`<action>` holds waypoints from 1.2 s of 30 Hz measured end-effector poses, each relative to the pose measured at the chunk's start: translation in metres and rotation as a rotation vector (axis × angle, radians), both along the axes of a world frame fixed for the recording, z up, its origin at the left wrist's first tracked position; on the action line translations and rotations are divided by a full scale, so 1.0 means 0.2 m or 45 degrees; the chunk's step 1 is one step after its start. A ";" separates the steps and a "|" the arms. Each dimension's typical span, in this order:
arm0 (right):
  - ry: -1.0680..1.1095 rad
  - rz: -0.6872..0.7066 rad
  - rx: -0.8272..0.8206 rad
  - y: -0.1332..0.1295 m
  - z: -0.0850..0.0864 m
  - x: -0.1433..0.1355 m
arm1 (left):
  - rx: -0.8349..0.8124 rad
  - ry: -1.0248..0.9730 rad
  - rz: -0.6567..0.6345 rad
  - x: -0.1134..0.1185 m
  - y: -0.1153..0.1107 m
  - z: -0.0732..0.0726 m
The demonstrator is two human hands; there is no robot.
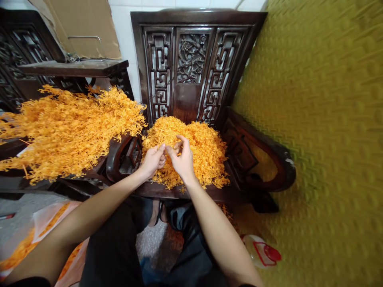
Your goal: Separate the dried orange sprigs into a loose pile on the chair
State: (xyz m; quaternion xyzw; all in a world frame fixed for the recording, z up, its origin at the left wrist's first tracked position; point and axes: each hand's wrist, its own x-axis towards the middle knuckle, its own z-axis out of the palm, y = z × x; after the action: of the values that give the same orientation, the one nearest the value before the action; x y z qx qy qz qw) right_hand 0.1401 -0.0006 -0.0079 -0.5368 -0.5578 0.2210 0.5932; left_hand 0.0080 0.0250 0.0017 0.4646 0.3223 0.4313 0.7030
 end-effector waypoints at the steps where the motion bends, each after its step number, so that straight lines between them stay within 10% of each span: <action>1: -0.060 -0.014 0.048 -0.02 0.01 -0.02 | -0.011 0.007 0.014 0.00 0.00 0.00; 24: 0.425 0.080 -0.169 0.03 0.10 0.10 | 0.113 0.134 -0.132 -0.01 -0.04 0.12; 32: 0.934 -0.212 0.146 -0.03 0.02 0.55 | 0.281 -0.145 0.021 -0.18 -0.04 0.25; 36: 0.920 0.142 -0.125 -0.11 0.00 0.52 | 0.210 -0.168 -0.210 -0.10 -0.04 0.22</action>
State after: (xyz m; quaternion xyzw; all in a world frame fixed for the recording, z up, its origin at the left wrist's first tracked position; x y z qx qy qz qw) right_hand 0.2433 -0.0216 -0.0086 -0.4207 -0.3293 0.4548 0.7125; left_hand -0.0129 0.0165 0.0456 0.5165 0.1994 0.4268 0.7151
